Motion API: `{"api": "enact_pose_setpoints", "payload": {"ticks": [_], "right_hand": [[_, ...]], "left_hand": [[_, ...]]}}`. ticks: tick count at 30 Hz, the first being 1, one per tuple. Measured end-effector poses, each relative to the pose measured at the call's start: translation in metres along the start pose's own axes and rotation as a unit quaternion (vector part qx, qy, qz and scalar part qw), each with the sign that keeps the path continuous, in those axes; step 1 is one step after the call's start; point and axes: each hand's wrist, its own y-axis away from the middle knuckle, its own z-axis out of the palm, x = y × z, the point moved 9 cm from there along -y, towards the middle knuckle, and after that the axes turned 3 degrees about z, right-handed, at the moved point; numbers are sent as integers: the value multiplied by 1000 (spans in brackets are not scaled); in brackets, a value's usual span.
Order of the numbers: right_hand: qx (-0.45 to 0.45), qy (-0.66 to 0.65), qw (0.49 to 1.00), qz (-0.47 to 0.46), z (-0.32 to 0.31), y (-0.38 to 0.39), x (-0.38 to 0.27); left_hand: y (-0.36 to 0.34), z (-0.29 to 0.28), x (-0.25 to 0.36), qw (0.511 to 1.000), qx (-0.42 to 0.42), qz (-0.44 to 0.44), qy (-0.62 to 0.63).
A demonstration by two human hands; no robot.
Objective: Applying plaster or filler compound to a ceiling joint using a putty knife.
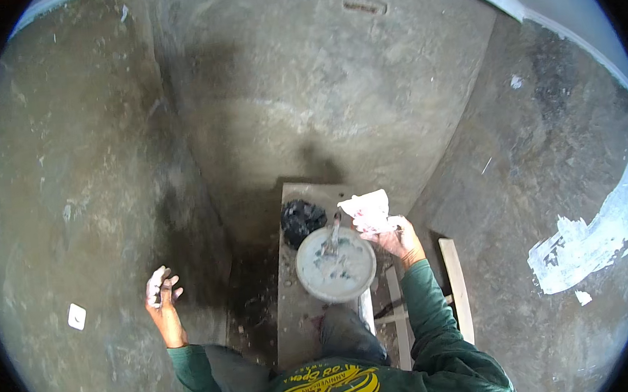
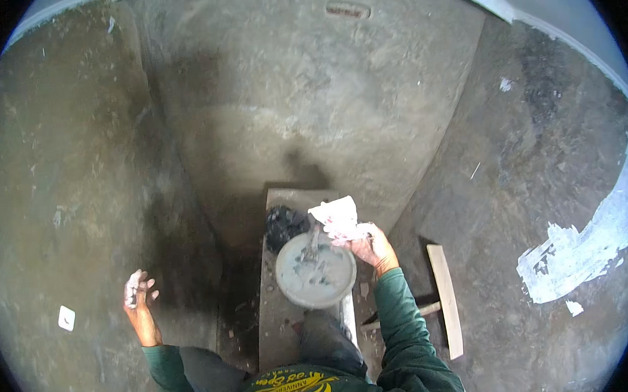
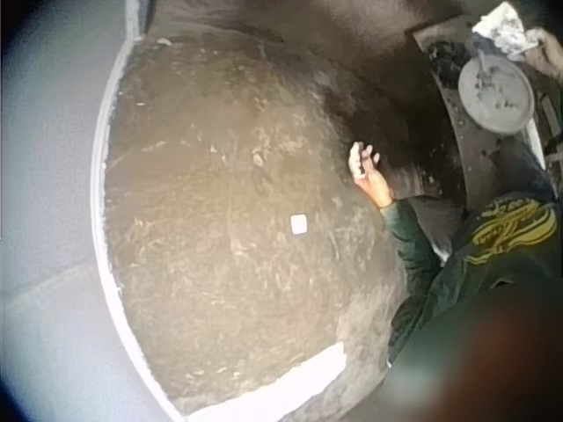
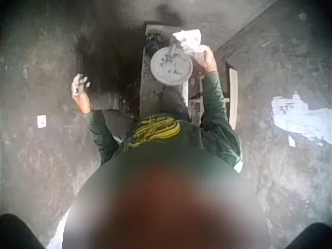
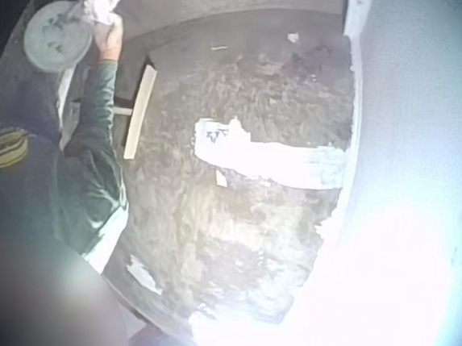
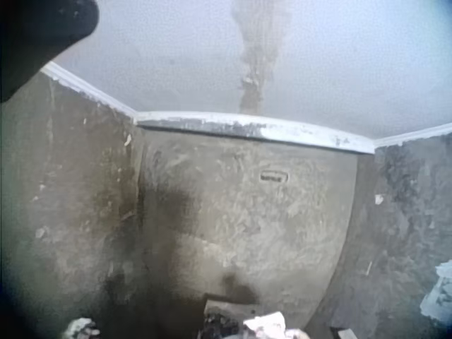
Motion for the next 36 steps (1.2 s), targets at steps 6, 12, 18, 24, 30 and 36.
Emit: {"api": "enact_pose_setpoints", "payload": {"ticks": [6, 12, 18, 24, 30, 36], "right_hand": [[-17, 206, 957, -202, 133, -6, -145], [79, 535, 658, -524, 315, 71, -300], [173, 642, 195, -721, 480, 163, -358], [191, 616, -111, -756, 556, 183, -387], [195, 555, -255, -767, 593, 188, -401], [215, 533, -281, -769, 601, 189, -416]], "left_hand": [[-50, 32, 114, 987, -47, 151, -16], [-47, 57, 328, 899, -30, 434, -52], [19, 68, 499, 681, 82, 717, -129], [62, 74, 593, 513, 225, 814, -150], [106, 71, 644, 478, 306, 789, -236], [110, 75, 642, 437, 282, 834, -185]]}}
